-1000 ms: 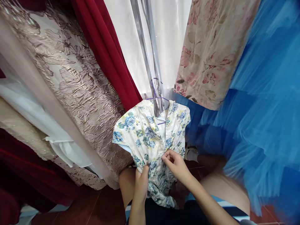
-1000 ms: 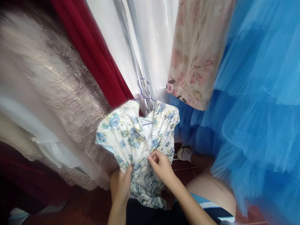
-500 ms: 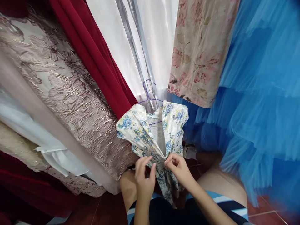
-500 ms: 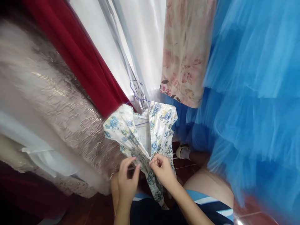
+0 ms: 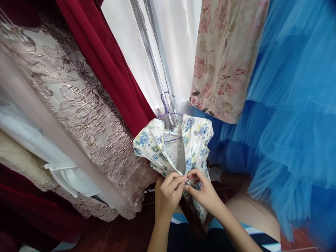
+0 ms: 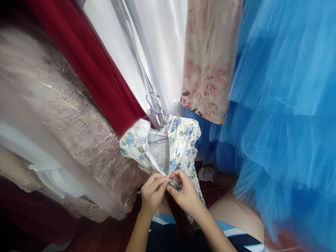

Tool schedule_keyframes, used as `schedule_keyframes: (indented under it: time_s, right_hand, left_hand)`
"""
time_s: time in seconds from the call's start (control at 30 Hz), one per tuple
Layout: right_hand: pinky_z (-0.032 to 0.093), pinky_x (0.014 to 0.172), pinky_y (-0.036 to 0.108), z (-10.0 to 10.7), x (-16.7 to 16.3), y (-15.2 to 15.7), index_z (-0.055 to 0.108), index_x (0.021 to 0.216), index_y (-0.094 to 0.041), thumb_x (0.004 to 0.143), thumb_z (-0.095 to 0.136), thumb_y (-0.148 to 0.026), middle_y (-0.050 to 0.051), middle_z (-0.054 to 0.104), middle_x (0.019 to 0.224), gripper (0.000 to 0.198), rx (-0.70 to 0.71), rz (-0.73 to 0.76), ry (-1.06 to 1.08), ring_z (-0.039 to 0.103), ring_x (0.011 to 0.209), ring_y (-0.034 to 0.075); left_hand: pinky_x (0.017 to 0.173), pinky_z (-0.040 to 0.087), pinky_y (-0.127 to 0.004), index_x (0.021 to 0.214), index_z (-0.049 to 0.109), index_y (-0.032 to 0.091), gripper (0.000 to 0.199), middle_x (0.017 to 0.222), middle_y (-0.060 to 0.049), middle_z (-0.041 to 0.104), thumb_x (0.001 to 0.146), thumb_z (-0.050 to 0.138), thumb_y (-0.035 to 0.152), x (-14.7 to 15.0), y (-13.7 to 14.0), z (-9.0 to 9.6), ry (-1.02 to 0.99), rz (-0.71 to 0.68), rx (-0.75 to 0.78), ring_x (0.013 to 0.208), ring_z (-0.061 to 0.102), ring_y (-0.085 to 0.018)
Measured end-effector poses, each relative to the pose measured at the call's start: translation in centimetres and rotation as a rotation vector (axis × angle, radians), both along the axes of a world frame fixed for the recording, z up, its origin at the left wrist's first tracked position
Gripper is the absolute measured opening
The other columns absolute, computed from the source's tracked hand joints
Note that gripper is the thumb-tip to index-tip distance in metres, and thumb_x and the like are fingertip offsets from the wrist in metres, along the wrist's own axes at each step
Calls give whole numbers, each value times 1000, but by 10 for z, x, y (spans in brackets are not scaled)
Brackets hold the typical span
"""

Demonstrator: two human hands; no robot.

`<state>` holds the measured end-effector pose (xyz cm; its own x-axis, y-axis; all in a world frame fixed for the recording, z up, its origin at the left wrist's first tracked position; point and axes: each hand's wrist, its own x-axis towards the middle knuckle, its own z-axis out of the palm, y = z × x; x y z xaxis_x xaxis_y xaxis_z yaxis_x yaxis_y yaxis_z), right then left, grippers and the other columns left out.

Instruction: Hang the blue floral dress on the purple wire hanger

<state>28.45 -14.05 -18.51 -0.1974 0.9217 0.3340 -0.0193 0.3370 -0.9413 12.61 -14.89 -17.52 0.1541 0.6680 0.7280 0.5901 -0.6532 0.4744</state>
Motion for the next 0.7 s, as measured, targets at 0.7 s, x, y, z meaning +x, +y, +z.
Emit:
schedule_keyframes:
  time_s: [0.7]
  right_hand:
    - [37, 68, 27, -33, 5, -3, 47, 78, -19, 95, 54, -32, 0, 47, 75, 23, 65, -125, -7, 46, 73, 16]
  left_hand:
    - [82, 51, -29, 79, 72, 18, 13, 102, -6, 61, 81, 74, 31, -5, 144, 174, -170, 158, 298, 99, 59, -19]
